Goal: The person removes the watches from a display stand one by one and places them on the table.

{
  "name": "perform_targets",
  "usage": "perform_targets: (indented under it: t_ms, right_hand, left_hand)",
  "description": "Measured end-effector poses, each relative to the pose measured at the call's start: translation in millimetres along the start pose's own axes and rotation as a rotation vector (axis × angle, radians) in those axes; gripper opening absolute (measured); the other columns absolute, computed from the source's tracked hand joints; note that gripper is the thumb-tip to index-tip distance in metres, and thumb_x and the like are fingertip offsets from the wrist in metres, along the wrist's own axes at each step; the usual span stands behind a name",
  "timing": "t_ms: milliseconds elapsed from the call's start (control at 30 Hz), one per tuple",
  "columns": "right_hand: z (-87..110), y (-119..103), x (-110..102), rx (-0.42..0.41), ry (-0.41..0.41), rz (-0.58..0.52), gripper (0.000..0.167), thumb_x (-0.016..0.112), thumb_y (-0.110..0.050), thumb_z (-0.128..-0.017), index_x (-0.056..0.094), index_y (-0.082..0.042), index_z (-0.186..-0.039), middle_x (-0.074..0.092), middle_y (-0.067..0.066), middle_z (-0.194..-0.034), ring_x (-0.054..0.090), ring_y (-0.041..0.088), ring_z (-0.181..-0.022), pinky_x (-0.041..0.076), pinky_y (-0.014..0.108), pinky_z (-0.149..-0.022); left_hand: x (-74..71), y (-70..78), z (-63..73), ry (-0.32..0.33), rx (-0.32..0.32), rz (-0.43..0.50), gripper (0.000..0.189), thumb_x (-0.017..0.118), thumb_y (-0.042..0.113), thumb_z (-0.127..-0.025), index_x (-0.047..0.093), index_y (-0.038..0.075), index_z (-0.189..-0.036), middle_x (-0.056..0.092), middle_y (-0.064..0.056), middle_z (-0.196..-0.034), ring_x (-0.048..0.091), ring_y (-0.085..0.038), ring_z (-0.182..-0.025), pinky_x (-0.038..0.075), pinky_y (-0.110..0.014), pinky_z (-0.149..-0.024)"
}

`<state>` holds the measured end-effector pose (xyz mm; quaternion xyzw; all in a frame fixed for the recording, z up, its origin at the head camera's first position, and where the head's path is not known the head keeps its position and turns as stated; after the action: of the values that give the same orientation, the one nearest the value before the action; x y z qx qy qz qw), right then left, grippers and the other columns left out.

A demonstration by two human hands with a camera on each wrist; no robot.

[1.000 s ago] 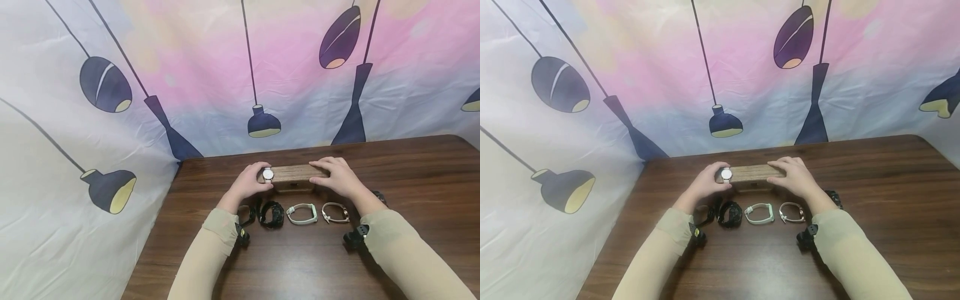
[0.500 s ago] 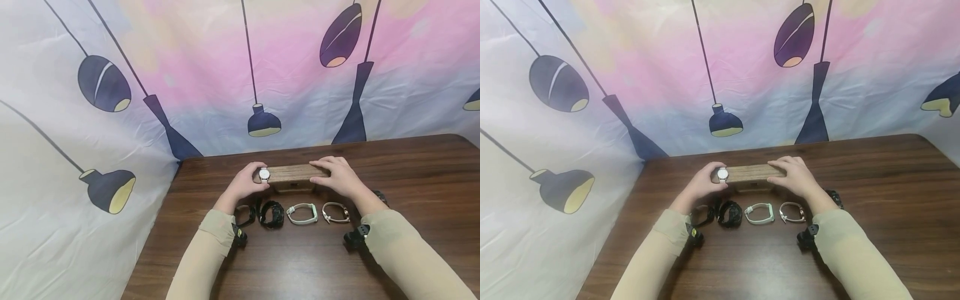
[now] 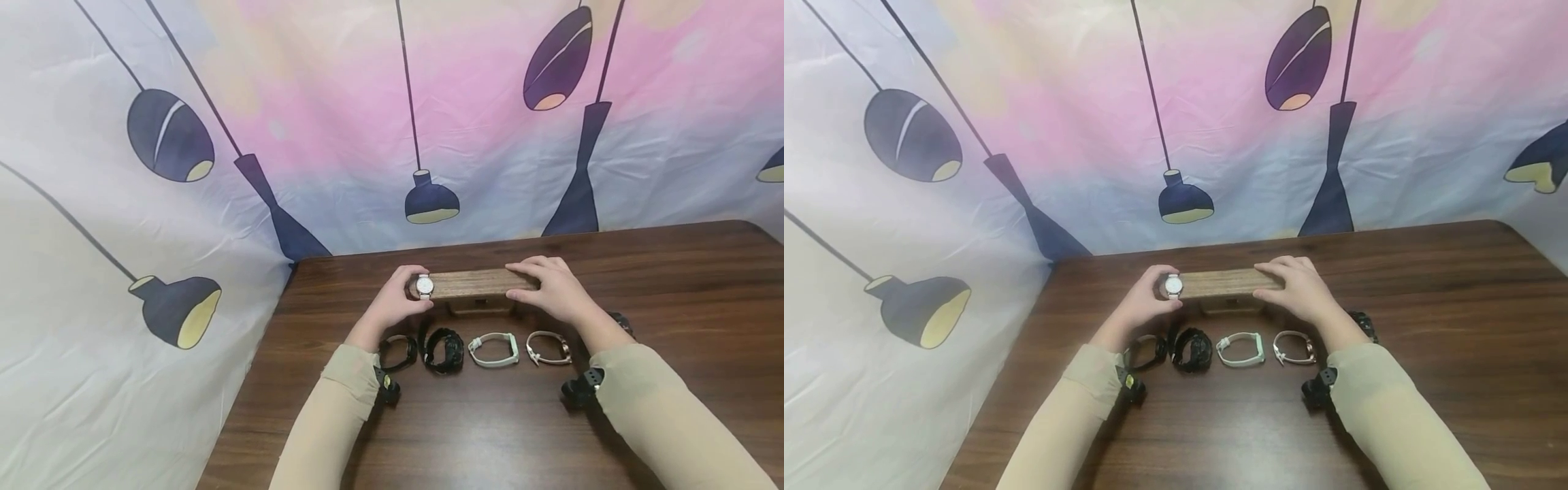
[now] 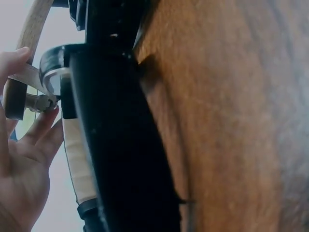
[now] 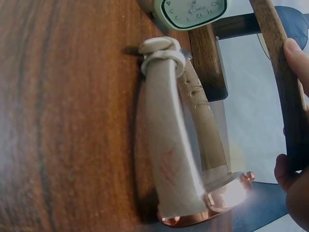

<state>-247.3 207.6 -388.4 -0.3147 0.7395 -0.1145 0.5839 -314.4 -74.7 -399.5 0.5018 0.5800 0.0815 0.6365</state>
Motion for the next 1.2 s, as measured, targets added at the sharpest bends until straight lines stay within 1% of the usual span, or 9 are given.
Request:
perform_targets:
  t_ms: [133,233,333,500,667,867,1033,1200]
  right_hand:
    - [0.3,0.1,1.2,0.002,-0.005,0.000,0.062,0.066,-0.051,-0.082,0.056,-0.014,-0.131,0.048,0.014,-0.128,0.033,0.039,-0.120,0.028,0.057,-0.094]
    - [-0.2,0.2,1.3,-0.003,-0.001,0.002,0.062,0.066,-0.051,-0.082,0.056,-0.014,-0.131,0.049,0.013,-0.128,0.033,0.039,-0.119,0.028,0.057,-0.094]
    - [-1.0,0.1,1.3,-0.006,0.000,0.003,0.062,0.066,-0.051,-0.082,0.056,-0.015,-0.131,0.049,0.013,-0.128,0.033,0.039,-0.119,0.028,0.056,-0.094]
    - [-1.3,-0.3,0.8,-0.001,-0.001,0.002,0.063,0.066,-0.052,-0.082,0.056,-0.015,-0.131,0.049,0.013,-0.128,0.034,0.038,-0.119,0.029,0.056,-0.094]
    - [-0.7,-0.2,1.1,0.006,-0.003,-0.001,0.063,0.066,-0.052,-0.082,0.056,-0.014,-0.131,0.048,0.014,-0.129,0.034,0.038,-0.118,0.029,0.057,-0.094]
    - [0.9,0.9,1.8,0.018,-0.008,0.000,0.064,0.066,-0.053,-0.081,0.056,-0.015,-0.131,0.048,0.014,-0.129,0.033,0.038,-0.118,0.030,0.057,-0.093]
    - [0.8,0.9,1.6,0.014,0.000,-0.001,0.063,0.066,-0.053,-0.081,0.056,-0.015,-0.131,0.049,0.013,-0.128,0.033,0.037,-0.118,0.029,0.057,-0.093]
    - [0.5,1.3,1.5,0.011,0.004,0.003,0.063,0.066,-0.052,-0.081,0.056,-0.015,-0.131,0.049,0.013,-0.128,0.034,0.037,-0.117,0.030,0.056,-0.093]
  left_hand:
    - [-1.5,-0.4,1.0,0.004,0.015,-0.013,0.056,0.076,0.017,-0.078,0.051,0.014,-0.128,0.043,-0.003,-0.128,0.052,-0.016,-0.101,0.047,-0.032,-0.082]
    - [-2.8,-2.5,1.9,0.014,0.016,0.027,0.056,0.077,0.014,-0.077,0.051,0.013,-0.128,0.043,-0.003,-0.126,0.055,-0.017,-0.097,0.049,-0.031,-0.080]
    - [-4.8,-5.5,4.0,0.022,-0.002,0.084,0.057,0.076,0.011,-0.077,0.051,0.012,-0.128,0.043,-0.003,-0.124,0.057,-0.018,-0.095,0.050,-0.030,-0.078]
    - [-7.4,-7.6,7.2,0.031,-0.021,0.115,0.059,0.076,0.012,-0.078,0.049,0.009,-0.131,0.044,-0.004,-0.122,0.057,-0.020,-0.101,0.049,-0.033,-0.080]
    - [-9.2,-9.5,9.5,0.044,-0.019,0.102,0.058,0.076,0.014,-0.078,0.050,0.011,-0.130,0.046,-0.005,-0.120,0.056,-0.020,-0.102,0.049,-0.033,-0.082]
    - [-11.2,-12.6,12.4,0.053,-0.009,0.092,0.058,0.076,0.015,-0.079,0.050,0.008,-0.131,0.046,-0.005,-0.121,0.056,-0.021,-0.102,0.049,-0.035,-0.082]
    - [-15.9,-17.3,15.8,0.078,-0.025,0.078,0.055,0.076,0.016,-0.079,0.052,0.013,-0.129,0.047,-0.004,-0.119,0.056,-0.020,-0.100,0.048,-0.035,-0.083]
    - [-21.0,-20.1,19.0,0.091,-0.045,0.095,0.058,0.076,0.014,-0.078,0.051,0.009,-0.131,0.047,-0.005,-0.121,0.056,-0.021,-0.100,0.049,-0.035,-0.082]
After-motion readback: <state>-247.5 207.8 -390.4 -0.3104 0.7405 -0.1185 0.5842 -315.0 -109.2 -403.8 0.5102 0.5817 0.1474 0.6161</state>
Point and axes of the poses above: each hand's wrist, its own z-axis away from the middle knuckle, its own x-axis out of the palm, y = z × x, the point moved 5 cm from there along -z, towards the middle knuckle
